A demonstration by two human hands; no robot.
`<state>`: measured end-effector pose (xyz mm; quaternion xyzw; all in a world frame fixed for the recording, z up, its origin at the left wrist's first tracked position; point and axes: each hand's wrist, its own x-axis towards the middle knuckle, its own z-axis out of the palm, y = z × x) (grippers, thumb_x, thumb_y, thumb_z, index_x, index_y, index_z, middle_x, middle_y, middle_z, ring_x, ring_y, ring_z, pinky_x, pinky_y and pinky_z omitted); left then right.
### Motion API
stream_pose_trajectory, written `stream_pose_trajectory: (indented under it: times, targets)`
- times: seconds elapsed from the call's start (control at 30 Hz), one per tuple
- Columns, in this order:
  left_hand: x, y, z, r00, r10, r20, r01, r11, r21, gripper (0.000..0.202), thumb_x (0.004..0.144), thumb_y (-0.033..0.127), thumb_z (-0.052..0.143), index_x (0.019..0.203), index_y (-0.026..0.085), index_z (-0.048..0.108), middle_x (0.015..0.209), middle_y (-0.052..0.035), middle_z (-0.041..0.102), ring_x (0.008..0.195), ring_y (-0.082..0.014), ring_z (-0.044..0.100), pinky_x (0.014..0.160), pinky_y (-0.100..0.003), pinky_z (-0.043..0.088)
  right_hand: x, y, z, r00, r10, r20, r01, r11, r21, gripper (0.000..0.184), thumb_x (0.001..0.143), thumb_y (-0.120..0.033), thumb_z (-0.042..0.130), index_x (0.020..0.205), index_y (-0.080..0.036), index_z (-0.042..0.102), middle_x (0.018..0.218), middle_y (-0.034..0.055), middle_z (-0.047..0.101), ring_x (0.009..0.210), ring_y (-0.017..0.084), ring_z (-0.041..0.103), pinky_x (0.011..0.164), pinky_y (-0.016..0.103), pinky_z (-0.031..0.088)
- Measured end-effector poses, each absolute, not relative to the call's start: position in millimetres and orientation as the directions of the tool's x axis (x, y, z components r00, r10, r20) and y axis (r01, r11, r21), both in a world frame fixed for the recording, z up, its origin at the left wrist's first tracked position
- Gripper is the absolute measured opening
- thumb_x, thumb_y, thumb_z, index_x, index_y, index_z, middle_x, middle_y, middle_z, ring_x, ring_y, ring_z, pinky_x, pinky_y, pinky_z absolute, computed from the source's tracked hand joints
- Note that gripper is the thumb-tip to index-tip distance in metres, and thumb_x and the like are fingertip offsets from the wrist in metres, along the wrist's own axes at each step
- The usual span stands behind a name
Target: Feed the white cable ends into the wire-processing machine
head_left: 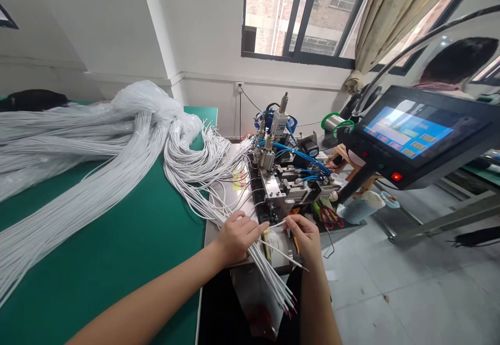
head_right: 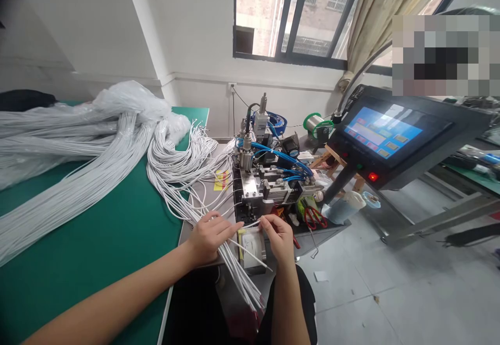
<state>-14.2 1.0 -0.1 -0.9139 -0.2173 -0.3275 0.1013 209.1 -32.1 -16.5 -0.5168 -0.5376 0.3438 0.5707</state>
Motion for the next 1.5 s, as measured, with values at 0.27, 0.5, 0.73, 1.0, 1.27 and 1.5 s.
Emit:
stream_pose_trajectory:
  times: [0.27, 0.5, 0.73, 1.0, 1.27, 1.5]
  targets:
    - [-12.7, -0.1, 2.1, 0.670, 0.417, 0.615, 0.551, -0.834, -0.035, 0.046, 0.077, 0.005, 0.045, 0.117, 0.022, 0.060, 0.078, -0.0016, 0.067, 0.073, -0.0174, 0.058, 0.089, -0.040, 0.031, 215.5, -18.3, -10.9, 0.110, 0.928, 0.355, 0.518, 0.252, -0.818, 0.026, 0.088, -0.038, 0.056, 0.073, -0.018, 0.064, 0.066, 0.0019, 0.060, 0.063, 0.017, 0.052, 0.060, 0.027, 0.037]
    - [-10.4, 0.4, -2.6, 0.636, 0.477, 0.607, 0.605, -0.796, -0.008, 0.044, 0.077, 0.005, 0.048, 0.114, 0.024, 0.062, 0.077, -0.0006, 0.066, 0.078, -0.0182, 0.057, 0.092, -0.042, 0.027, 217.2, -3.1, -22.3, 0.041, 0.963, 0.266, 0.453, 0.219, -0.864, 0.032, 0.084, -0.041, 0.056, 0.062, -0.019, 0.054, 0.060, -0.0012, 0.047, 0.059, 0.014, 0.042, 0.056, 0.026, 0.032]
    - [-7.6, -0.7, -4.5, 0.591, 0.551, 0.590, 0.660, -0.750, 0.040, 0.044, 0.075, 0.005, 0.049, 0.112, 0.025, 0.062, 0.078, -0.0015, 0.067, 0.082, -0.0204, 0.056, 0.093, -0.045, 0.026, 218.8, 4.7, -32.4, -0.010, 0.986, 0.165, 0.284, 0.161, -0.945, 0.034, 0.084, -0.043, 0.056, 0.062, -0.020, 0.046, 0.061, -0.0033, 0.039, 0.060, 0.013, 0.037, 0.057, 0.025, 0.030]
    - [-7.5, -0.3, -3.1, 0.584, 0.596, 0.551, 0.685, -0.726, 0.059, 0.050, 0.066, 0.006, 0.052, 0.111, 0.025, 0.063, 0.082, -0.0037, 0.068, 0.085, -0.0225, 0.055, 0.092, -0.046, 0.027, 214.8, 7.7, -35.9, 0.039, 0.999, 0.000, 0.048, -0.002, -0.999, 0.027, 0.072, -0.037, 0.062, 0.058, -0.019, 0.049, 0.057, -0.0043, 0.040, 0.056, 0.011, 0.033, 0.052, 0.023, 0.028]
    - [-8.6, -0.5, -3.5, 0.564, 0.595, 0.573, 0.675, -0.732, 0.096, 0.041, 0.068, 0.008, 0.055, 0.104, 0.024, 0.065, 0.082, -0.0043, 0.067, 0.086, -0.0235, 0.056, 0.092, -0.048, 0.027, 207.7, 3.1, -45.9, 0.073, 0.996, -0.047, -0.050, -0.043, -0.998, 0.037, 0.071, -0.050, 0.063, 0.059, -0.020, 0.045, 0.054, -0.0050, 0.038, 0.051, 0.010, 0.031, 0.050, 0.024, 0.027]
    - [-9.6, 0.0, -7.0, 0.521, 0.588, 0.618, 0.676, -0.727, 0.121, 0.027, 0.076, 0.010, 0.055, 0.096, 0.025, 0.066, 0.088, -0.0032, 0.069, 0.092, -0.0229, 0.057, 0.095, -0.049, 0.026, 218.0, -13.4, -52.3, 0.159, 0.987, -0.001, 0.038, -0.007, -0.999, 0.043, 0.079, -0.056, 0.062, 0.062, -0.020, 0.046, 0.059, -0.0032, 0.038, 0.056, 0.012, 0.033, 0.050, 0.024, 0.027]
